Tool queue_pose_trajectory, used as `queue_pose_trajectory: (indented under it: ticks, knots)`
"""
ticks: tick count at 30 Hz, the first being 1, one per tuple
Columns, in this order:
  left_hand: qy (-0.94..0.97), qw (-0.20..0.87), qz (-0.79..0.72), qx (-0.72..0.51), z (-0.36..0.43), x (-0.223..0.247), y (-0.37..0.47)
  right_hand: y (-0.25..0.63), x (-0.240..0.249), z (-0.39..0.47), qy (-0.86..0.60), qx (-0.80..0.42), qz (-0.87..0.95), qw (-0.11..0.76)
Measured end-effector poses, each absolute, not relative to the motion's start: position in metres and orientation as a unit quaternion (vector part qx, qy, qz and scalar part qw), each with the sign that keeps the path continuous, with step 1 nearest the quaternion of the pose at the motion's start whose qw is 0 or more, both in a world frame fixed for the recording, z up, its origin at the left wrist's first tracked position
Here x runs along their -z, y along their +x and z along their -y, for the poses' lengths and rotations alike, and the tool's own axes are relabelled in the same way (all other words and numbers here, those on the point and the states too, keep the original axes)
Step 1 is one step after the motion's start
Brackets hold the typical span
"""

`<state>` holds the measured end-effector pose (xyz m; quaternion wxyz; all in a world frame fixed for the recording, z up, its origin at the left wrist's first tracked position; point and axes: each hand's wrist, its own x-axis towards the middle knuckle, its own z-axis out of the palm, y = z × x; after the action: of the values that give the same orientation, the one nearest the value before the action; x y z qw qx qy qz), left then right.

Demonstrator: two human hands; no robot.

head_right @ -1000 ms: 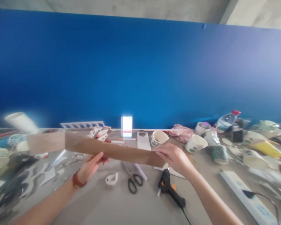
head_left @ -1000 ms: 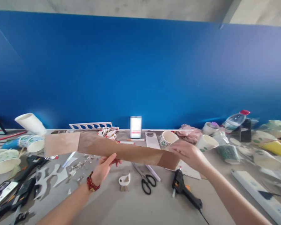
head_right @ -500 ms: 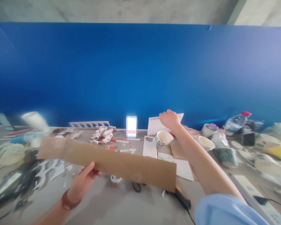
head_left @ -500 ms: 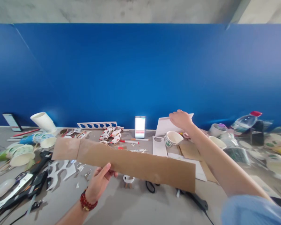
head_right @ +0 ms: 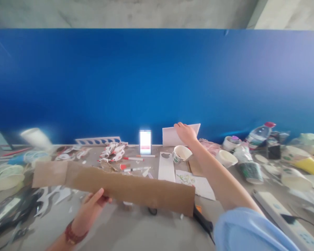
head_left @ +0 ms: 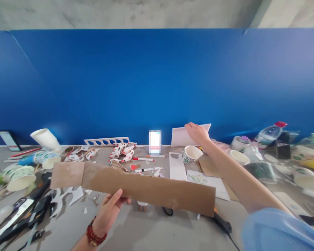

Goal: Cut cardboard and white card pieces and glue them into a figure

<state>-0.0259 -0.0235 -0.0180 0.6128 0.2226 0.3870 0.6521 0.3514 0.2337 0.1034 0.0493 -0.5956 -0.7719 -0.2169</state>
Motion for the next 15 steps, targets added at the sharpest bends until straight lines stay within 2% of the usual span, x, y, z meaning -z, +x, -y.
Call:
queue_pose_trajectory:
  ticks: [15]
  knots:
    - [0.213, 0.625, -0.381, -0.647, 0.022, 0.022, -0.028, 0.345, -0.13, -0.254, -0.566, 0.142, 0.809, 0.072]
